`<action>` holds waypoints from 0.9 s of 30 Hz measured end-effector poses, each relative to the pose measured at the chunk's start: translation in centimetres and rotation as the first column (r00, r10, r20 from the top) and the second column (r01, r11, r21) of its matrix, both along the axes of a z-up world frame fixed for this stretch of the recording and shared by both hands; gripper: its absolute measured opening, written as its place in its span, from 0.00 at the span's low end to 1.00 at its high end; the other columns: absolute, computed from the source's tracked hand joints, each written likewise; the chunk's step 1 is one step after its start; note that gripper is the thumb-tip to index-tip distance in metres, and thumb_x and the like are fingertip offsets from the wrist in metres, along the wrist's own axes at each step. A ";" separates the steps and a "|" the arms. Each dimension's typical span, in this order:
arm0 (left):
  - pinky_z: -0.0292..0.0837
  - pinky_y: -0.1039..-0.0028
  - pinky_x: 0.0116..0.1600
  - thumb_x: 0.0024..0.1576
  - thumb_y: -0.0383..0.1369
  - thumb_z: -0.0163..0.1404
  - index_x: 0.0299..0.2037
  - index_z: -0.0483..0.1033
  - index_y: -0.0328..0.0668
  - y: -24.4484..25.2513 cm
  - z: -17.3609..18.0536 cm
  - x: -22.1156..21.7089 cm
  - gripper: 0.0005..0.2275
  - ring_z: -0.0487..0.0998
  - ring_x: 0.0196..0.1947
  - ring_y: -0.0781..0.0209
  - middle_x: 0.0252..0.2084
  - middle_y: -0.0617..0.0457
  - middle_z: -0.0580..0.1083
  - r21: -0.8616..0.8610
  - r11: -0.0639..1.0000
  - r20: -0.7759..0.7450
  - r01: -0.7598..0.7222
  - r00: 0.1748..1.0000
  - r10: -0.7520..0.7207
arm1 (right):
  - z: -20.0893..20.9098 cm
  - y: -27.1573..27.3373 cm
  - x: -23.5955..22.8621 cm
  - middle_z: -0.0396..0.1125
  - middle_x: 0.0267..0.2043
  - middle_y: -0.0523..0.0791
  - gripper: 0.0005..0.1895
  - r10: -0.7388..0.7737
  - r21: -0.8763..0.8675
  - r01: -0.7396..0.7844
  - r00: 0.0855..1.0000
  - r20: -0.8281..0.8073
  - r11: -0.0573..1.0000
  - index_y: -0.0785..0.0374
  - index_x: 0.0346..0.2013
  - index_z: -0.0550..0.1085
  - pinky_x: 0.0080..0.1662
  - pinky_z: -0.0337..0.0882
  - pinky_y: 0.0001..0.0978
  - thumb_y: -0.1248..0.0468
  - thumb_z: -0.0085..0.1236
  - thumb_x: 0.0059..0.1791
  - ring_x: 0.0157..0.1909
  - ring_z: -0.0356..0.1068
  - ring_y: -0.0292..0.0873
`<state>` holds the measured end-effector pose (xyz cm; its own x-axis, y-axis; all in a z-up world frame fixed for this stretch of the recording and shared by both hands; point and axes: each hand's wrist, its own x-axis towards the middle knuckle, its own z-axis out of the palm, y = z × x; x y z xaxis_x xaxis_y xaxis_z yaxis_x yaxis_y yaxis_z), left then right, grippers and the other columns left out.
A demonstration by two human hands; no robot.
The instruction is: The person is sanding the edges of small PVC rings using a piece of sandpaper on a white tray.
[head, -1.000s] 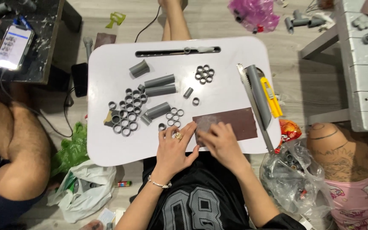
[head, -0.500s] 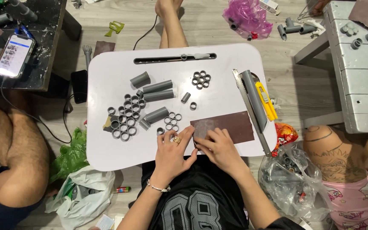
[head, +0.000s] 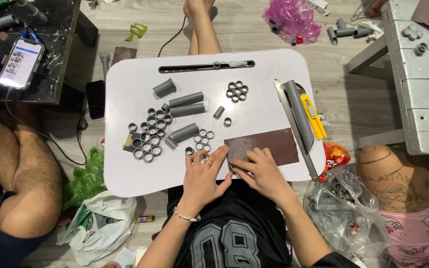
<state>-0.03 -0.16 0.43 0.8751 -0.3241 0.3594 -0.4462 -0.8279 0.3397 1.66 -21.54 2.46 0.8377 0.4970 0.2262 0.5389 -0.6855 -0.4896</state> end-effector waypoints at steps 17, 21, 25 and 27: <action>0.61 0.59 0.52 0.55 0.48 0.52 0.66 0.72 0.54 -0.1 -0.4 0.0 0.28 0.71 0.50 0.51 0.63 0.61 0.75 -0.012 1.000 0.032 0.000 0.999 0.000 | 0.5 -1.3 0.0 0.62 0.28 0.39 0.06 0.002 0.019 -0.002 1.000 -0.018 1.000 0.48 0.42 0.82 0.48 0.61 0.35 0.55 0.63 0.52 0.35 0.64 0.42; 0.61 0.60 0.53 0.54 0.48 0.52 0.67 0.72 0.54 -0.1 -0.3 -0.1 0.28 0.71 0.50 0.51 0.63 0.61 0.75 -0.012 1.000 0.020 -0.008 1.000 0.008 | -1.0 -1.3 1.6 0.60 0.27 0.37 0.05 -0.083 -0.058 0.090 0.991 0.105 0.994 0.46 0.42 0.82 0.48 0.59 0.34 0.54 0.62 0.53 0.34 0.61 0.39; 0.61 0.60 0.52 0.54 0.49 0.52 0.66 0.72 0.54 -0.1 -0.3 0.1 0.28 0.71 0.50 0.51 0.63 0.61 0.75 -0.009 1.000 0.020 -0.004 1.000 0.004 | -1.7 -0.1 1.4 0.62 0.29 0.39 0.06 -0.040 -0.022 0.042 0.994 0.105 0.999 0.47 0.44 0.81 0.48 0.61 0.36 0.56 0.62 0.53 0.36 0.65 0.42; 0.62 0.59 0.53 0.54 0.49 0.52 0.66 0.72 0.54 -0.1 -0.4 0.0 0.28 0.72 0.50 0.51 0.63 0.62 0.75 -0.001 1.000 0.008 -0.008 1.000 0.008 | -0.1 0.1 0.4 0.64 0.28 0.39 0.06 0.008 -0.002 -0.008 0.999 0.048 1.000 0.49 0.42 0.82 0.48 0.61 0.35 0.56 0.63 0.53 0.35 0.65 0.41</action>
